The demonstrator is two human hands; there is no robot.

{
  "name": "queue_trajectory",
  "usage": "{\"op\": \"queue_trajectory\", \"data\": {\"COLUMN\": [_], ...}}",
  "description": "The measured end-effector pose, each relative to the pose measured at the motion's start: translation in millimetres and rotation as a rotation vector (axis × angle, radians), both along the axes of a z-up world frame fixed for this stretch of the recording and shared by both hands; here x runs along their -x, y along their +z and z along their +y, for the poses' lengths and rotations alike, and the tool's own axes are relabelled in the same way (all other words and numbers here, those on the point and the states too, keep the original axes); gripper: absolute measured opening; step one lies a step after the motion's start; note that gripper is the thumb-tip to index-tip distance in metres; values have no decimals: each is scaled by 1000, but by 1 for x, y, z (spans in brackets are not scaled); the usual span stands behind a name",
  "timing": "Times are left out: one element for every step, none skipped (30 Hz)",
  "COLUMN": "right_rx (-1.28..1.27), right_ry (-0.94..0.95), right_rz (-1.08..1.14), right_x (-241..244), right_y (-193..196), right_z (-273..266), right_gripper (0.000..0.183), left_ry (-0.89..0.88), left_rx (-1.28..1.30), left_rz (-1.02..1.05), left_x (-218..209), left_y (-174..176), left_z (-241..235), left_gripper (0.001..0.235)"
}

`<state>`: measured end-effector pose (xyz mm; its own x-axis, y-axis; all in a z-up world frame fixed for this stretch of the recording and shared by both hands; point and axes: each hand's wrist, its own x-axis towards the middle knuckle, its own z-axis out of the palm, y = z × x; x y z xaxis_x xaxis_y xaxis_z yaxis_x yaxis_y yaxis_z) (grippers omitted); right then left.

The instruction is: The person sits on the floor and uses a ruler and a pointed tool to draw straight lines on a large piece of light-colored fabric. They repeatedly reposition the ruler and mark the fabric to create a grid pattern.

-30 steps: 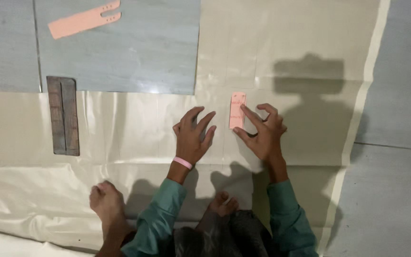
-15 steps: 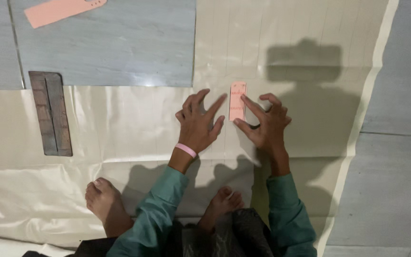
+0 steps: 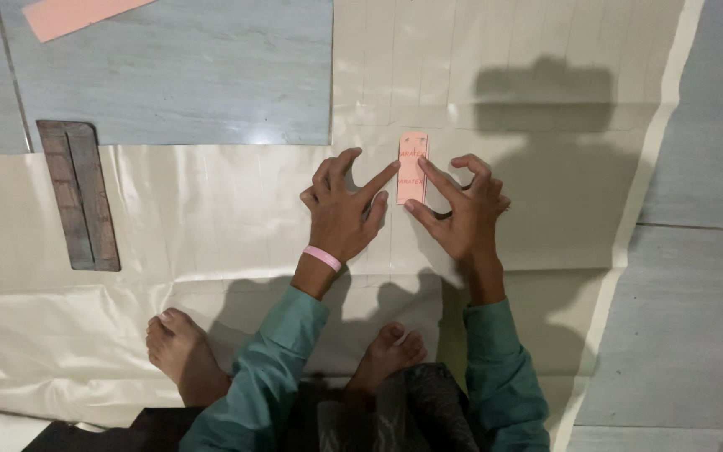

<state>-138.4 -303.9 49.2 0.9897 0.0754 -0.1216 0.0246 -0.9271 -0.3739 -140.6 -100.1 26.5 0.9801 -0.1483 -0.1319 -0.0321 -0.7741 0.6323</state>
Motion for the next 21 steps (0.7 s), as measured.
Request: {"op": "queue_trajectory", "data": {"right_rx": [-1,-1,-1,-6,-11,-14,-10,-4,2,1,0,-2,-4,-5,-7,-2,3,8,9,8,8], "right_ry": [3,6,9,14,19,23,21,20,18,24,29,36,37,40,44,43,43,42,43,42,42], "right_rz": [6,13,19,3,-13,-28,-22,-15,-8,-7,-7,-5,11,25,40,34,28,24,28,30,32], "right_x": [0,0,0,-1,-2,0,1,2,2,2,2,1,1,1,1,0,0,1,2,2,3], "right_y": [0,0,1,1,0,0,0,-1,-1,-2,-3,-3,-3,-3,-3,-2,-2,-1,-1,-2,-4], "right_z": [0,-1,-1,-2,-3,-2,-1,-2,-2,-3,-4,-4,-4,-5,-4,-4,-4,-5,-6,-6,-6], "right_gripper": [63,64,64,64,63,63,63,63,63,63,63,63,63,64,65,64,64,64,64,64,64], "left_ry": [-5,-9,-13,-13,-6,0,6,19,32,43,27,13,-1,-6,-11,-18,-17,-16,-14,-18,-21], "left_rx": [-3,-9,-15,-20,-13,-3,6,9,12,16,-12,-40,-68,-69,-70,-69,-68,-67,-66,-69,-72], "left_rz": [6,2,-3,-9,-9,-9,-9,-12,-14,-17,-40,-63,-85,-74,-64,-56,-61,-64,-67,-67,-67], "left_x": [-1,-1,-1,-2,-3,-2,-1,-2,-3,-4,-7,-10,-12,-15,-17,-19,-21,-21,-21,-22,-22], "left_y": [0,1,1,2,2,3,4,5,6,7,8,8,10,11,13,15,17,18,19,19,18], "left_z": [0,0,0,0,-1,-1,-1,-3,-5,-7,-9,-11,-12,-12,-12,-11,-11,-10,-10,-10,-10], "left_gripper": [45,45,44,44,44,44,45,45,45,45,45,45,45,42,39,37,36,35,34,36,38]}}
